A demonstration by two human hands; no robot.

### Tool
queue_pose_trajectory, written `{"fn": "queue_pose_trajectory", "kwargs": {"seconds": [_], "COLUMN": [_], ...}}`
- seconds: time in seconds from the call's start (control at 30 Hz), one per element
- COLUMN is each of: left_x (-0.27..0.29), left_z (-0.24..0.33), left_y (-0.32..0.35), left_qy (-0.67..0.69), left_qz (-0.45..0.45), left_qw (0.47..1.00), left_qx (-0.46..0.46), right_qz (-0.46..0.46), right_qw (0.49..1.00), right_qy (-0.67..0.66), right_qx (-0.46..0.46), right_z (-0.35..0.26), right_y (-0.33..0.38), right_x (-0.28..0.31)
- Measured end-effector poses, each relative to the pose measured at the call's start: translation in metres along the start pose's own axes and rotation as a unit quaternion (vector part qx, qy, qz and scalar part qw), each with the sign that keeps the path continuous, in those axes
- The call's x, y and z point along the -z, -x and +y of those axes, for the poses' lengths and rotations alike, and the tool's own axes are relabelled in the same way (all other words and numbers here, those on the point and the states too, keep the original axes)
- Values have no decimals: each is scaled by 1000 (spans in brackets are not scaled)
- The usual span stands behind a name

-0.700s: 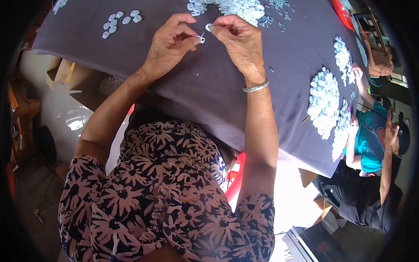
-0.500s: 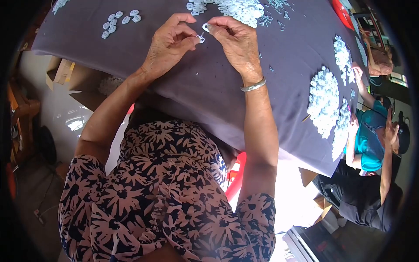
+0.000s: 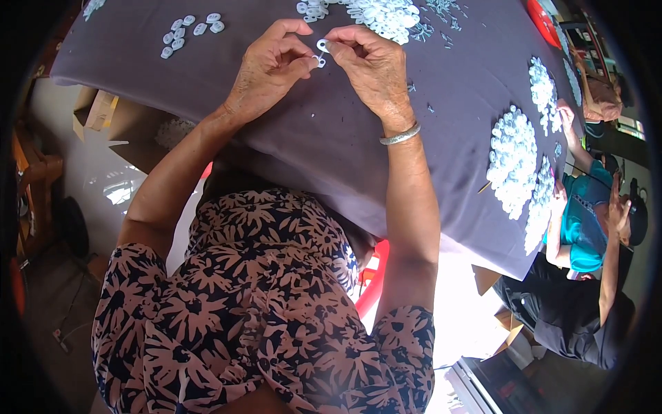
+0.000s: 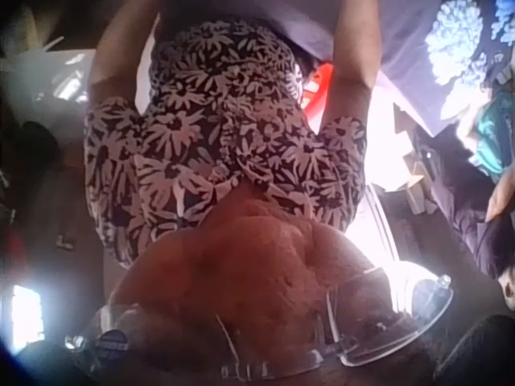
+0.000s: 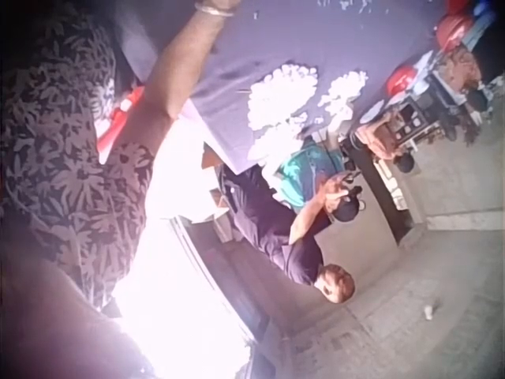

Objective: The person assembles plastic components by joining small plastic pieces together by hand and places the assembled parts onto the table.

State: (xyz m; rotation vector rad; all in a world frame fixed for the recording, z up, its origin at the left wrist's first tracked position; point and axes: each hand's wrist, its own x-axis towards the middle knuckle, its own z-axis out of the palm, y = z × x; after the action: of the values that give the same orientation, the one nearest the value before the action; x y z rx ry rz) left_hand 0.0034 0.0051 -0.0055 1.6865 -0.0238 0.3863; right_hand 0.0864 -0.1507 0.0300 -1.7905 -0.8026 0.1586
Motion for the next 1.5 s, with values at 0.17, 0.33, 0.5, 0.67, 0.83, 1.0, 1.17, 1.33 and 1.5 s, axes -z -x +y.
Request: {"fn": "queue_pose_trajectory", "kwargs": {"seconds": [0.17,0.33,0.5,0.67,0.83,1.0,1.17,1.33,1.5], "left_x": [-2,-2,-2,-1,-1,4,9,13,18], "left_z": [1,3,6,1,4,12,16,13,21], "left_y": [1,2,3,3,3,0,-1,-2,-4], "left_qy": [21,25,12,2,-3,70,129,145,111], "left_qz": [6,10,13,7,10,2,-22,-53,-78], "left_qw": [1000,1000,1000,1000,1000,996,987,984,988], "left_qx": [2,7,14,-8,10,52,97,88,73], "right_qz": [3,-2,-25,-47,-43,-44,-37,-12,8], "right_qw": [1000,1000,999,999,999,999,995,978,977], "right_qy": [8,15,21,7,4,8,62,156,143], "right_qx": [10,11,10,-6,16,14,65,139,155], "right_z": [-2,-2,0,4,10,7,0,-9,-9], "right_y": [1,2,4,3,3,6,6,6,7], "right_x": [0,-1,-1,-1,-4,-5,-5,-7,-8]}}
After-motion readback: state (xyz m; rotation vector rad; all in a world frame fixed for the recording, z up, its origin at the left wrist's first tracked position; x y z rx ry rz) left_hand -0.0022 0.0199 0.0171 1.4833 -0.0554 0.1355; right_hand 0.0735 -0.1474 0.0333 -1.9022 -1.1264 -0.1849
